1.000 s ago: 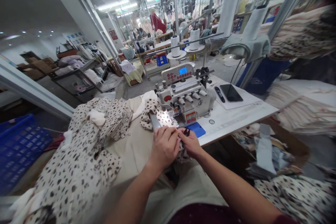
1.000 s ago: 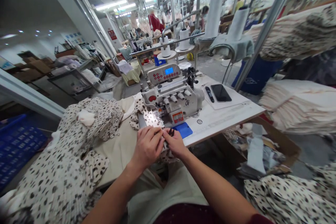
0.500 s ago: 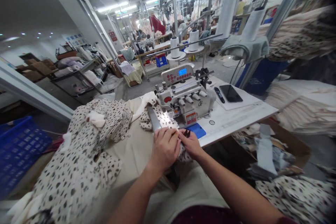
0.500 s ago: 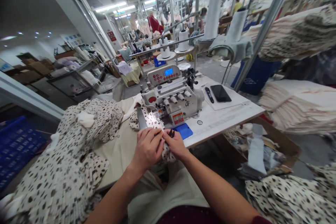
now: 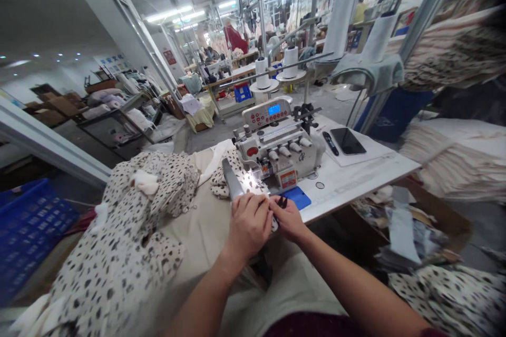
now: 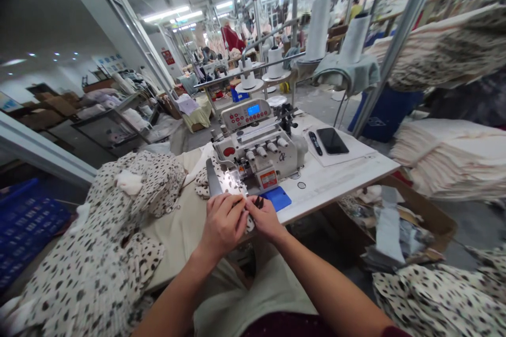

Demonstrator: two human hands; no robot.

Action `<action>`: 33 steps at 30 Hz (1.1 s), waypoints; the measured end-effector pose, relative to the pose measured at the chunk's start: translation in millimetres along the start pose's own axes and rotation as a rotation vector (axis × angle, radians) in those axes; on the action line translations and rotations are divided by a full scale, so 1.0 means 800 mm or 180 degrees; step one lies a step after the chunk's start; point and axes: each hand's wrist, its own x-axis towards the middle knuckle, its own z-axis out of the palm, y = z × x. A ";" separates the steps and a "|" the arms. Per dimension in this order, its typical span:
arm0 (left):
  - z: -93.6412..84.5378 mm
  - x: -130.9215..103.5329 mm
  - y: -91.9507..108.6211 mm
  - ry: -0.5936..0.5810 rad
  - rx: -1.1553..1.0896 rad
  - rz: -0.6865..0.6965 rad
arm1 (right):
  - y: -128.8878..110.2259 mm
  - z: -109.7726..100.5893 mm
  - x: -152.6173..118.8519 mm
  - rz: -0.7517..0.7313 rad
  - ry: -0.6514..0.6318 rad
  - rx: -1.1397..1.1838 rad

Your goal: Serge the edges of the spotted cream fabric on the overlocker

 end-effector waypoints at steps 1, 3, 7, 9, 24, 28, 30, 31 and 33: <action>0.000 0.000 0.000 0.0000 0.0011 -0.0011 | 0.001 0.000 0.000 0.0028 0.0017 0.0013; -0.001 0.001 -0.001 -0.0005 0.0034 -0.0038 | 0.002 0.001 0.000 0.0133 0.0041 0.0043; -0.002 0.001 -0.005 0.0004 0.0062 -0.0081 | 0.003 0.007 0.001 0.0148 0.0043 0.0138; -0.003 0.002 -0.010 0.0054 0.0056 -0.0108 | 0.000 0.010 0.001 0.0076 0.0046 0.0139; -0.002 0.059 -0.094 -0.0475 -0.0187 -0.0459 | -0.047 -0.038 0.008 -0.0660 -0.0039 -0.5088; -0.009 0.051 -0.098 -0.0477 -0.0078 -0.0768 | -0.038 -0.049 -0.004 -0.1170 -0.0033 -0.4806; -0.015 0.042 -0.094 -0.0406 0.0028 -0.0800 | -0.033 -0.054 -0.010 -0.1524 -0.0015 -0.4502; -0.018 0.038 -0.091 -0.0392 0.0063 -0.0778 | -0.032 -0.055 -0.013 -0.1690 -0.0022 -0.4342; -0.024 0.032 -0.085 -0.0467 0.0070 -0.0782 | -0.033 -0.051 -0.015 -0.1963 -0.0043 -0.4077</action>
